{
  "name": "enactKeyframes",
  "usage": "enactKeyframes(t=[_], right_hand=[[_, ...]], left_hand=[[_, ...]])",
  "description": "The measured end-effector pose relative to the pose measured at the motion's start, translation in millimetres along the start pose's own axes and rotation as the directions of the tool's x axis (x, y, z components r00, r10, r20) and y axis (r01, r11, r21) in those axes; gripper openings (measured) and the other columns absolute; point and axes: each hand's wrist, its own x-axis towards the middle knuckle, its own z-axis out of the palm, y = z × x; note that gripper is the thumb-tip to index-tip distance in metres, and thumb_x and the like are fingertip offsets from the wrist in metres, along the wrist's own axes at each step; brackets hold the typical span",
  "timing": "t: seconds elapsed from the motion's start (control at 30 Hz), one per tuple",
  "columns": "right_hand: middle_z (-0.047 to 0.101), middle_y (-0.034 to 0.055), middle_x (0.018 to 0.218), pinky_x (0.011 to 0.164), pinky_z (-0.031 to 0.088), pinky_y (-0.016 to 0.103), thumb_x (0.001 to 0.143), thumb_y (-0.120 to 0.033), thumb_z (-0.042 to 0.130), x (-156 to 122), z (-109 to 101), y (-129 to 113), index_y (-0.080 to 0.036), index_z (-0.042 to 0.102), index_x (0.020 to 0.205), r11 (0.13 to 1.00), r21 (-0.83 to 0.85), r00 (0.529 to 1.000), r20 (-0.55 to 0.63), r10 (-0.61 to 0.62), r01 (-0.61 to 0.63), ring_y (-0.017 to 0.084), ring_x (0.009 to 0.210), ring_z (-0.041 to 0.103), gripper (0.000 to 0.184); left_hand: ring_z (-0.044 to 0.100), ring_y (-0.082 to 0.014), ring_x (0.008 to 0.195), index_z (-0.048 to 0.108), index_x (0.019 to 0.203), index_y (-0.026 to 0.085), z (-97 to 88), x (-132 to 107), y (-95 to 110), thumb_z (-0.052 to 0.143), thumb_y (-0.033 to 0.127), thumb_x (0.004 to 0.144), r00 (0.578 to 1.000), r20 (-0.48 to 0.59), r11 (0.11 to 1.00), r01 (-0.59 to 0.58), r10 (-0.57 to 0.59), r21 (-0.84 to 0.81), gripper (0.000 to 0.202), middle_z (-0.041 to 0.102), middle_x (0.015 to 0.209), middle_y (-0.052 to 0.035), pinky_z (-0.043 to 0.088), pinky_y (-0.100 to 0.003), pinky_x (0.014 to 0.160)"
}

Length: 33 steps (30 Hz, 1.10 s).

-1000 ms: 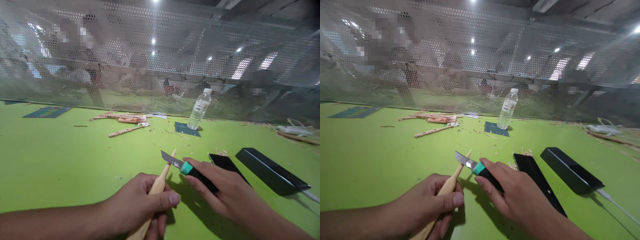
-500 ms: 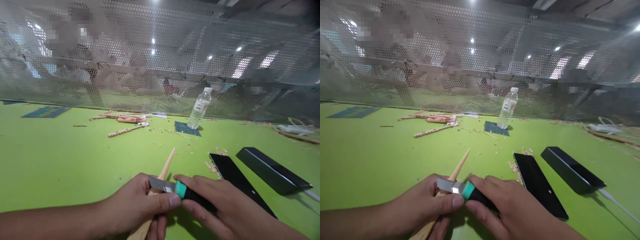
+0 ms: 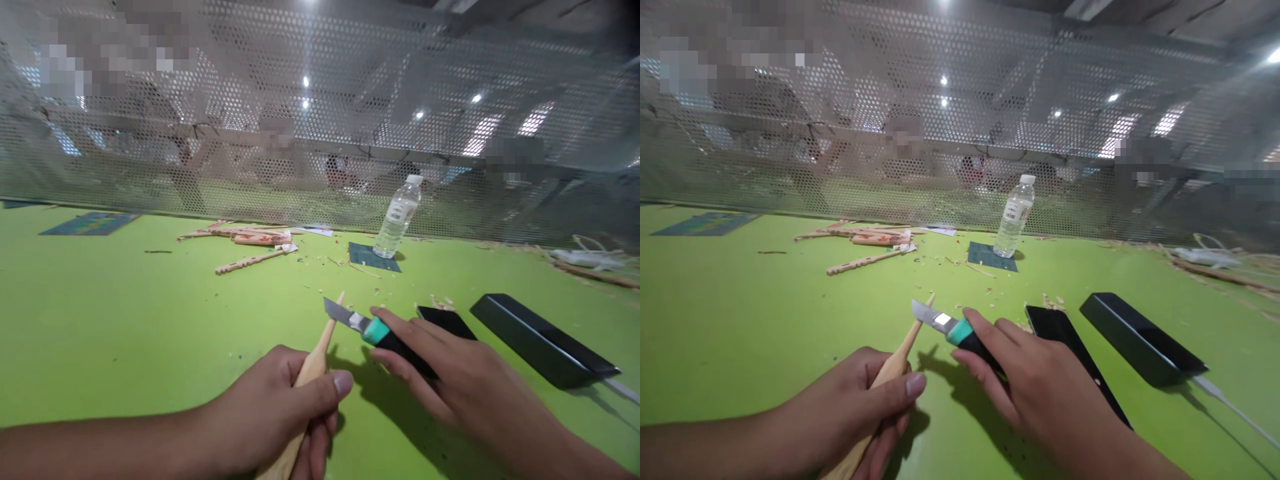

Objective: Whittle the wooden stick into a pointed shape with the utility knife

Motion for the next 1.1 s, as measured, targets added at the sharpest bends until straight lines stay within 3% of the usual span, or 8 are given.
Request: enactKeyframes(t=[0.1,0.23,0.33,0.43,0.63,0.8,0.9,1.1], right_hand=[[0.077,0.0099,0.097,0.065,0.057,0.037,0.109,-0.04,0.043,0.2,2.1,5.7,-0.018,0.058,0.141,0.999,0.05,1.0,0.006,0.011,-0.011,0.025,0.076,0.074,0.042],[0.079,0.0087,0.107,0.076,0.06,0.034,0.108,-0.04,0.044,0.6,-0.1,-0.2,-0.022,0.059,0.139,0.963,0.267,0.989,0.147,-0.012,-0.028,0.022,0.088,0.076,0.038],[0.079,0.0059,0.105,0.077,0.059,0.029,0.108,-0.041,0.045,4.9,-6.2,-9.1,-0.024,0.062,0.132,0.912,0.409,0.96,0.267,-0.082,-0.036,0.019,0.088,0.076,0.035],[0.079,0.0047,0.1,0.075,0.059,0.027,0.109,-0.042,0.043,8.7,-9.3,-14.9,-0.023,0.065,0.126,0.894,0.448,0.953,0.282,-0.107,-0.032,0.017,0.085,0.076,0.034],[0.078,0.0059,0.092,0.063,0.058,0.03,0.11,-0.045,0.04,0.0,-1.7,-14.6,-0.018,0.06,0.138,0.97,0.229,0.98,0.16,-0.115,0.077,0.02,0.076,0.076,0.044],[0.076,0.0082,0.092,0.056,0.053,0.034,0.109,-0.044,0.043,-3.2,2.9,-2.8,-0.017,0.052,0.148,0.999,-0.001,0.999,0.03,-0.034,0.034,0.023,0.07,0.074,0.048],[0.076,0.0103,0.097,0.064,0.056,0.036,0.11,-0.043,0.042,-0.8,3.5,5.3,-0.019,0.053,0.147,1.0,0.006,1.0,0.015,0.01,-0.01,0.025,0.076,0.075,0.046],[0.077,0.0088,0.097,0.067,0.058,0.037,0.109,-0.041,0.043,1.6,4.4,7.2,-0.019,0.057,0.143,0.993,0.119,0.997,0.073,-0.015,0.006,0.024,0.077,0.074,0.042]], left_hand=[[0.043,-0.0067,0.03,0.055,0.056,0.016,-2.2,1.7,-1.3,0.064,0.066,0.089,1.0,0.007,1.0,-0.01,0.01,0.022,0.061,0.055,0.042,-0.0003,0.036,-0.017,0.036],[0.047,-0.0076,0.032,0.058,0.058,0.015,-7.0,4.4,-1.5,0.069,0.071,0.084,0.996,0.089,0.998,-0.015,0.01,0.056,0.062,0.058,0.044,-0.0006,0.039,-0.018,0.039],[0.048,-0.0084,0.033,0.062,0.066,0.015,-8.2,3.7,0.4,0.073,0.069,0.082,0.991,0.127,0.996,-0.039,0.029,0.078,0.057,0.061,0.048,0.0002,0.039,-0.019,0.04],[0.047,-0.0078,0.032,0.063,0.069,0.016,-6.5,1.3,2.2,0.069,0.068,0.086,0.991,0.127,0.996,-0.055,0.045,0.074,0.055,0.06,0.047,0.0015,0.039,-0.019,0.04],[0.043,-0.0075,0.029,0.057,0.052,0.016,-3.3,2.4,1.9,0.059,0.07,0.091,0.994,0.1,0.992,-0.045,0.033,0.12,0.067,0.055,0.041,-0.0004,0.034,-0.019,0.035],[0.047,-0.0101,0.031,0.057,0.071,0.018,-2.4,4.2,0.3,0.059,0.063,0.094,0.998,0.067,0.999,-0.023,0.022,0.022,0.05,0.059,0.045,0.0018,0.038,-0.02,0.037],[0.045,-0.0091,0.03,0.055,0.082,0.02,0.3,2.4,0.5,0.054,0.057,0.097,0.995,0.079,0.998,-0.052,0.055,-0.031,0.04,0.057,0.044,0.0047,0.041,-0.02,0.04],[0.04,-0.0067,0.03,0.049,0.078,0.021,2.6,-0.6,7.2,0.053,0.053,0.097,0.994,0.071,0.996,-0.08,0.082,-0.025,0.037,0.046,0.047,0.0089,0.036,-0.017,0.035]])
